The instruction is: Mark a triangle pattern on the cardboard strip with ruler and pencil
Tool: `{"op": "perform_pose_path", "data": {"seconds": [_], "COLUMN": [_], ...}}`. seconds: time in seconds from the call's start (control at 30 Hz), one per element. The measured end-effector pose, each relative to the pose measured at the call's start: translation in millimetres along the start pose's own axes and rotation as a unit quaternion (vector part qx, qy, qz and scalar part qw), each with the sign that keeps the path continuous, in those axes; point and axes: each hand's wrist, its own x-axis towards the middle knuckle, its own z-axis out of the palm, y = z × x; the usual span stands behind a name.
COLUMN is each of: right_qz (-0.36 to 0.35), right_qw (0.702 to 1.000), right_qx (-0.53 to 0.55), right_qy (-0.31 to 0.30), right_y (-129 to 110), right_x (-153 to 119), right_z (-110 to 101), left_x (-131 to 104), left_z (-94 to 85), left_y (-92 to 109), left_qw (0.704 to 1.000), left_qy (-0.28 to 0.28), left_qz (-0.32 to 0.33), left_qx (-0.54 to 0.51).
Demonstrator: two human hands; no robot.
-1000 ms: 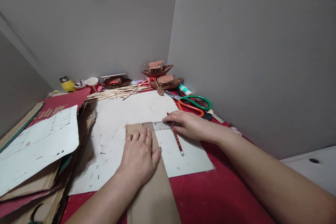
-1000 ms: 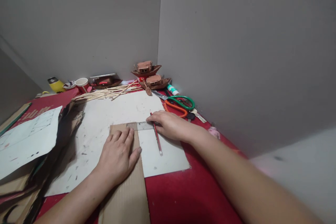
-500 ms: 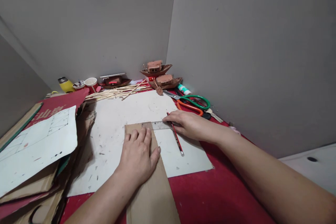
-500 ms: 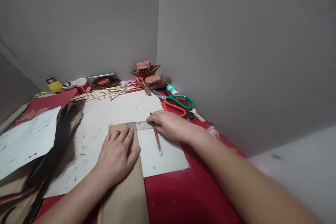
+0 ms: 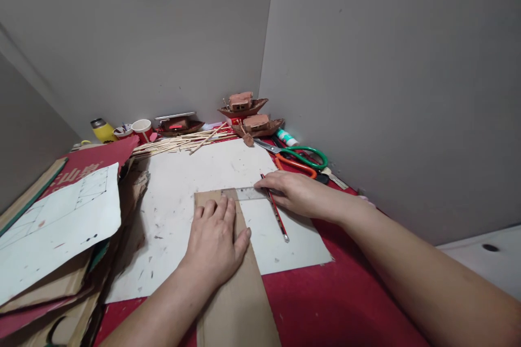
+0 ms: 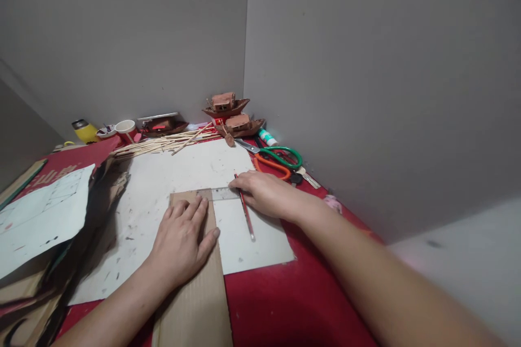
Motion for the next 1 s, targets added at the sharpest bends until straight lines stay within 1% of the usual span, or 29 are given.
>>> {"op": "perform_pose_path", "data": {"seconds": [0.2, 0.37, 0.67, 0.83, 0.9, 1.0], "right_qz": [0.013, 0.009, 0.018, 0.019, 0.017, 0.017], "right_qw": [1.000, 1.000, 0.999, 1.000, 1.000, 0.996], "right_qx": [-0.015, -0.020, -0.027, -0.022, -0.007, 0.075], "right_qy": [-0.009, -0.004, -0.013, -0.010, 0.000, 0.051], "right_y": [-4.7, -3.9, -5.8, -1.3, 0.8, -4.5], "right_x": [-0.8, -1.2, -0.2, -0.7, -1.0, 0.8], "right_z": [-2.0, -1.2, -0.9, 0.9, 1.7, -0.9], "left_x": [-0.5, -0.2, 0.1, 0.4, 0.4, 0.1], "left_z": [-0.2, 0.6, -0.3, 0.3, 0.3, 0.3], "left_y": [0.1, 0.1, 1.7, 2.6, 2.8, 2.7], "left_qw": [1.000, 1.000, 1.000, 1.000, 1.000, 1.000], "left_qy": [-0.009, -0.005, -0.016, -0.008, -0.006, -0.003], "left_qz": [0.004, 0.009, 0.010, 0.011, 0.012, 0.010], "left_qx": [-0.011, -0.008, -0.003, 0.001, -0.001, -0.007]}}
